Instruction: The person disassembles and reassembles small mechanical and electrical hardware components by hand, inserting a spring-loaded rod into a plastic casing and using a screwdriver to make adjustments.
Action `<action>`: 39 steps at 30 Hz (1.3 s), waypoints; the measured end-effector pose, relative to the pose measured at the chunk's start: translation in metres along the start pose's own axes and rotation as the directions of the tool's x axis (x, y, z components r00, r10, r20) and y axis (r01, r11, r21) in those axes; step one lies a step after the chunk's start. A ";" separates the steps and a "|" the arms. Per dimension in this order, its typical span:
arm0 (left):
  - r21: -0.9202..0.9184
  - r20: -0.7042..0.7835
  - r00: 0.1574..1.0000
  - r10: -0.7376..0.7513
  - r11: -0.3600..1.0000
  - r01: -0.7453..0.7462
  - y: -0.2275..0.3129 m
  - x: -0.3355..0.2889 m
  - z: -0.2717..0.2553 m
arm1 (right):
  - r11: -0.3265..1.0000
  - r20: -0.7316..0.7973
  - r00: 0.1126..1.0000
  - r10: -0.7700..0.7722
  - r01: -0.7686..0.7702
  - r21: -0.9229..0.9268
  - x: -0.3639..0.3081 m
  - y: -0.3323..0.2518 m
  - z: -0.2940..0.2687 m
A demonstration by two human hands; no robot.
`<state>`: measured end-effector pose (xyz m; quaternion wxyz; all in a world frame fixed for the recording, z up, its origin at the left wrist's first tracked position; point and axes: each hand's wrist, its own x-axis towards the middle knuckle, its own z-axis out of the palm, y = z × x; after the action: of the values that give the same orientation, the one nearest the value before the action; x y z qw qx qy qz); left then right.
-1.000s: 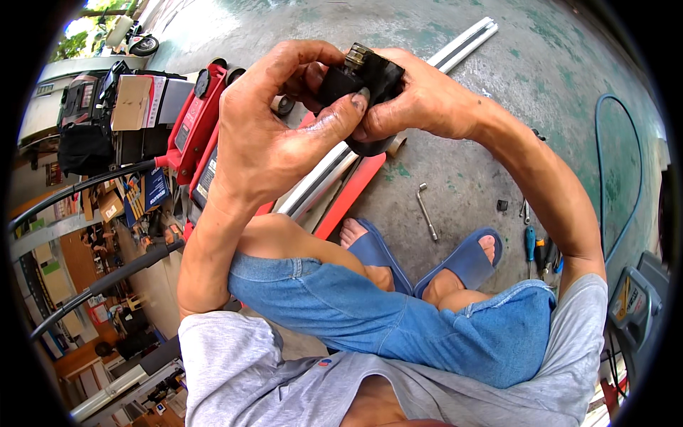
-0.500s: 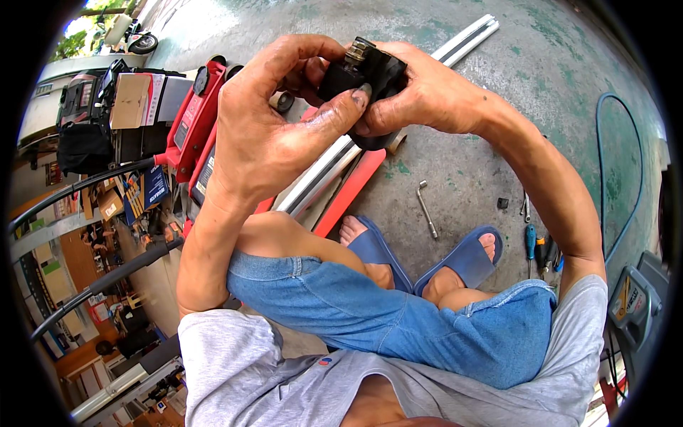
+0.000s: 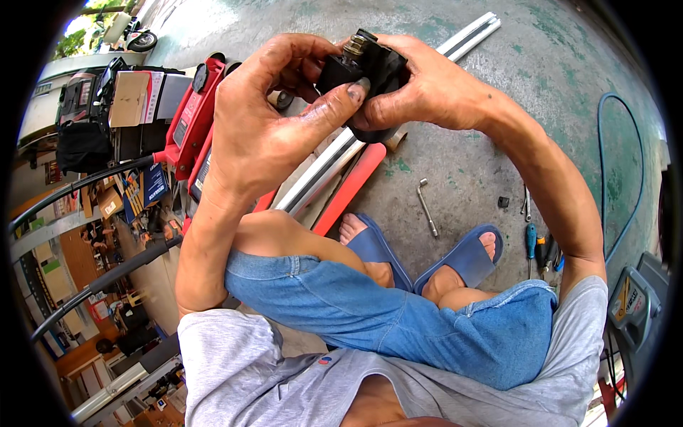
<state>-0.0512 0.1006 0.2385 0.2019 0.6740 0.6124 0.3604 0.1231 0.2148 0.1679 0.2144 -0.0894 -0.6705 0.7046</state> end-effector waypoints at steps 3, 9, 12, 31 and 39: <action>0.046 0.067 0.996 -0.060 0.997 0.057 0.005 0.000 -0.001 | 1.000 -0.003 1.000 -0.002 0.002 -0.020 0.000 0.003 -0.001; 0.046 0.063 0.997 -0.054 0.998 0.051 0.007 0.000 -0.001 | 0.998 -0.012 0.999 -0.047 0.047 -0.046 0.001 0.005 -0.002; 0.052 0.066 0.996 -0.054 0.997 0.051 0.004 0.000 -0.001 | 0.996 -0.015 0.999 -0.047 0.046 -0.077 0.000 0.003 -0.003; -0.031 0.021 0.991 -0.134 0.990 0.135 0.008 0.003 0.000 | 0.986 -0.047 0.999 -0.021 0.029 0.165 -0.003 0.013 -0.004; -0.093 0.016 0.999 -0.041 0.995 0.043 -0.007 0.009 -0.002 | 0.657 0.170 0.974 0.151 -0.228 0.719 -0.011 0.006 -0.003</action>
<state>-0.0576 0.1100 0.2363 0.2452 0.6534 0.6074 0.3795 0.1329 0.2124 0.1600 0.1254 -0.0317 -0.3279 0.9358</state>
